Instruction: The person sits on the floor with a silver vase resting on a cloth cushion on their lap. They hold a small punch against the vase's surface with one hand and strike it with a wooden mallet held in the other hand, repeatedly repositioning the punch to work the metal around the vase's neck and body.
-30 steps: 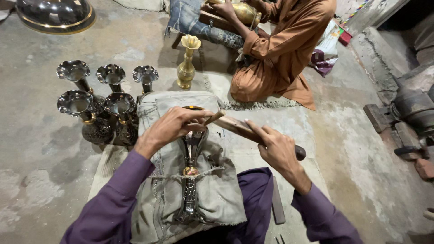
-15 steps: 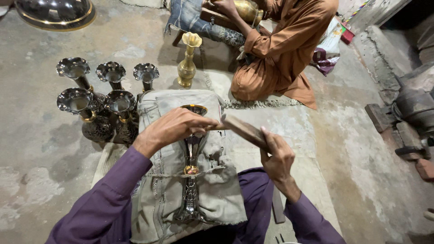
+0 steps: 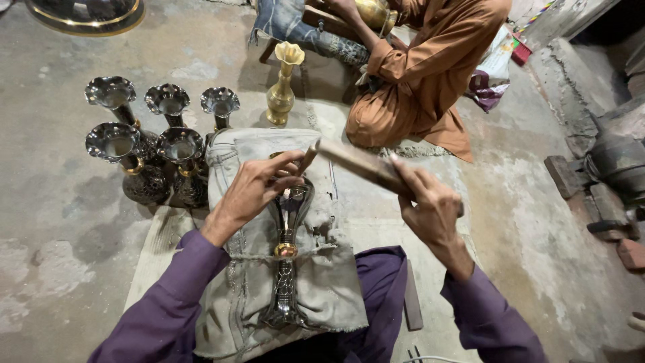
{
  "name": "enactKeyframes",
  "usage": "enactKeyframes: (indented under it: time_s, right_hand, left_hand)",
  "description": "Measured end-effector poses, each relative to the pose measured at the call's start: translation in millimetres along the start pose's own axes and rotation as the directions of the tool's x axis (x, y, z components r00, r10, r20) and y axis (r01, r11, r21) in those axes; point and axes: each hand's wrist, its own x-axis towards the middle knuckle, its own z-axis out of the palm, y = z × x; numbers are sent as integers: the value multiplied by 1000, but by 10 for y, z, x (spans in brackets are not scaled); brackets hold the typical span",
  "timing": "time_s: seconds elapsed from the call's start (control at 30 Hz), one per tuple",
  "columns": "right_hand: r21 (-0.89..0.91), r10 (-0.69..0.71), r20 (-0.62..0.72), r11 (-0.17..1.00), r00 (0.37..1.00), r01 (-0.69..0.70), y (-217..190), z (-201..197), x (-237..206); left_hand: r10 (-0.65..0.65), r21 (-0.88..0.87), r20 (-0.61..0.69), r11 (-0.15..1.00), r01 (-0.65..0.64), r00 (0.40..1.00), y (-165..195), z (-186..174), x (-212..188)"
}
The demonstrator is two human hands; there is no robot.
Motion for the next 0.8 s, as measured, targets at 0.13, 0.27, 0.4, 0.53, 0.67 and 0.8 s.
enactKeyframes:
  time_s: [0.13,0.27,0.4,0.53,0.67,0.8]
  right_hand:
    - [237,33,-88,972,996,-12,-134,-194,235]
    - [-26,9,171,1000,985,-4,-156,-383,436]
    - [143,-50,16,989,999,47,-204,-438,527]
    - [-5,-99,208,995,973,102,-199,-469,665]
    - [111,-22,243,994,970,-5,-252,-536,819]
    - [-221,-154,282,950,947,220,-380,-656,1018]
  left_hand:
    - [-15,-17,7,1000,15,1000,-41,20,-3]
    - [35,-24,21,999,-34,999,-71,20,-17]
    - [-23,-26,-34,999,22,999,-74,70,-58]
    - [-90,-100,-97,992,81,991,-70,140,-98]
    - [-149,-38,-189,989,144,971,-71,186,-156]
    - [-166,-114,-250,983,141,954,-75,253,-197]
